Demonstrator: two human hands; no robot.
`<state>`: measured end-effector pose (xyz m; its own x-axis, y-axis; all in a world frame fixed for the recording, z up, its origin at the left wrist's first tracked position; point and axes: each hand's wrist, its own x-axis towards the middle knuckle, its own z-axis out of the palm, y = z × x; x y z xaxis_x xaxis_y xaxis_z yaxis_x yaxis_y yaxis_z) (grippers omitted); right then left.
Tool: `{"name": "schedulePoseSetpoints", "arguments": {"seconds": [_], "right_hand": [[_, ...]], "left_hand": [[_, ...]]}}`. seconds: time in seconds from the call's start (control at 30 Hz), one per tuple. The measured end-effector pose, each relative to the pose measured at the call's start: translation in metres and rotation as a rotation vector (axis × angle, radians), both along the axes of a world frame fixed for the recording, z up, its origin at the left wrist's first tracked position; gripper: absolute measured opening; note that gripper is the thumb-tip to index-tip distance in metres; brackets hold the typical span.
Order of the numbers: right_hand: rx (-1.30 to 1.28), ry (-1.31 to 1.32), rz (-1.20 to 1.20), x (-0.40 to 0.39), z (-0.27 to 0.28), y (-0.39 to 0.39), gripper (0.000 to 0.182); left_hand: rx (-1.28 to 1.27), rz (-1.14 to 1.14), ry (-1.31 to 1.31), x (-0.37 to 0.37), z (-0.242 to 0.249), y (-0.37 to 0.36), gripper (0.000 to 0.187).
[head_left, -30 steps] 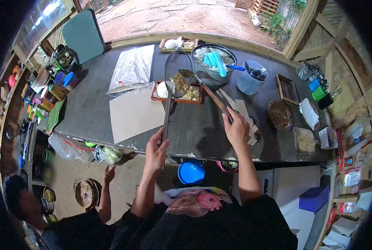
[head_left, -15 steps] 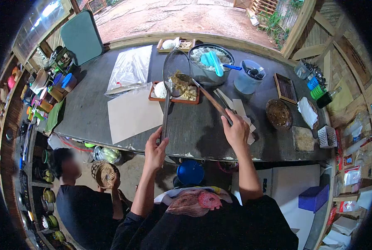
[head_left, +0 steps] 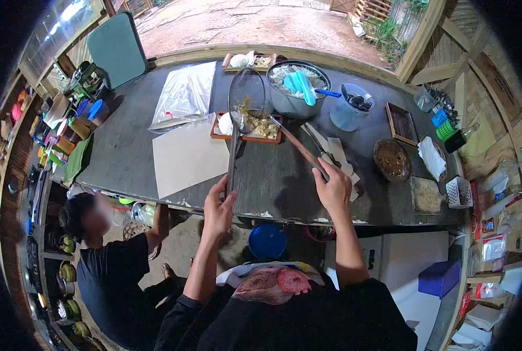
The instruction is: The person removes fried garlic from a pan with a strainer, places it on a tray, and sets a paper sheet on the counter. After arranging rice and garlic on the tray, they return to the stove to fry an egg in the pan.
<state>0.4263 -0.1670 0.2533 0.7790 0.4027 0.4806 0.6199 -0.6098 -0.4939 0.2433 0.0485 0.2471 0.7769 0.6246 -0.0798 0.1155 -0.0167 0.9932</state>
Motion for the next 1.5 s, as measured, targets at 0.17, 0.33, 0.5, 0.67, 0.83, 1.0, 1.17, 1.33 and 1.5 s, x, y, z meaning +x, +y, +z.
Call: {"name": "schedulePoseSetpoints", "arguments": {"seconds": [0.17, 0.33, 0.5, 0.67, 0.83, 1.0, 1.17, 1.33, 1.5], "right_hand": [[0.044, -0.040, 0.020, -0.003, 0.002, -0.002, 0.030], [-0.018, -0.113, 0.037, -0.010, 0.005, 0.000, 0.032], [-0.043, -0.051, 0.020, -0.014, 0.003, -0.006, 0.034], [-0.002, -0.119, 0.032, -0.013, 0.000, -0.006, 0.034], [-0.044, -0.115, 0.040, -0.013, 0.001, -0.008, 0.033], [0.023, -0.118, 0.027, -0.012, -0.001, -0.007, 0.032], [-0.017, 0.000, 0.012, -0.016, 0.005, -0.004, 0.032], [0.095, 0.129, 0.009, -0.011, 0.000, -0.003, 0.031], [0.141, 0.127, -0.012, -0.005, -0.011, 0.005, 0.032]], "left_hand": [[0.121, -0.015, 0.008, 0.000, 0.007, -0.002, 0.046], [0.069, -0.018, 0.011, 0.001, 0.010, -0.005, 0.049], [0.119, -0.015, 0.002, 0.001, 0.008, -0.003, 0.047], [0.088, -0.003, -0.055, 0.005, -0.015, 0.003, 0.046], [0.094, -0.018, 0.048, 0.004, 0.001, 0.002, 0.046], [0.092, -0.015, 0.044, 0.004, -0.005, 0.003, 0.046], [0.127, -0.013, -0.046, 0.005, -0.012, 0.007, 0.046], [0.121, -0.005, 0.080, 0.004, -0.001, 0.006, 0.046], [0.106, -0.013, 0.035, 0.004, -0.007, 0.006, 0.046]]}}
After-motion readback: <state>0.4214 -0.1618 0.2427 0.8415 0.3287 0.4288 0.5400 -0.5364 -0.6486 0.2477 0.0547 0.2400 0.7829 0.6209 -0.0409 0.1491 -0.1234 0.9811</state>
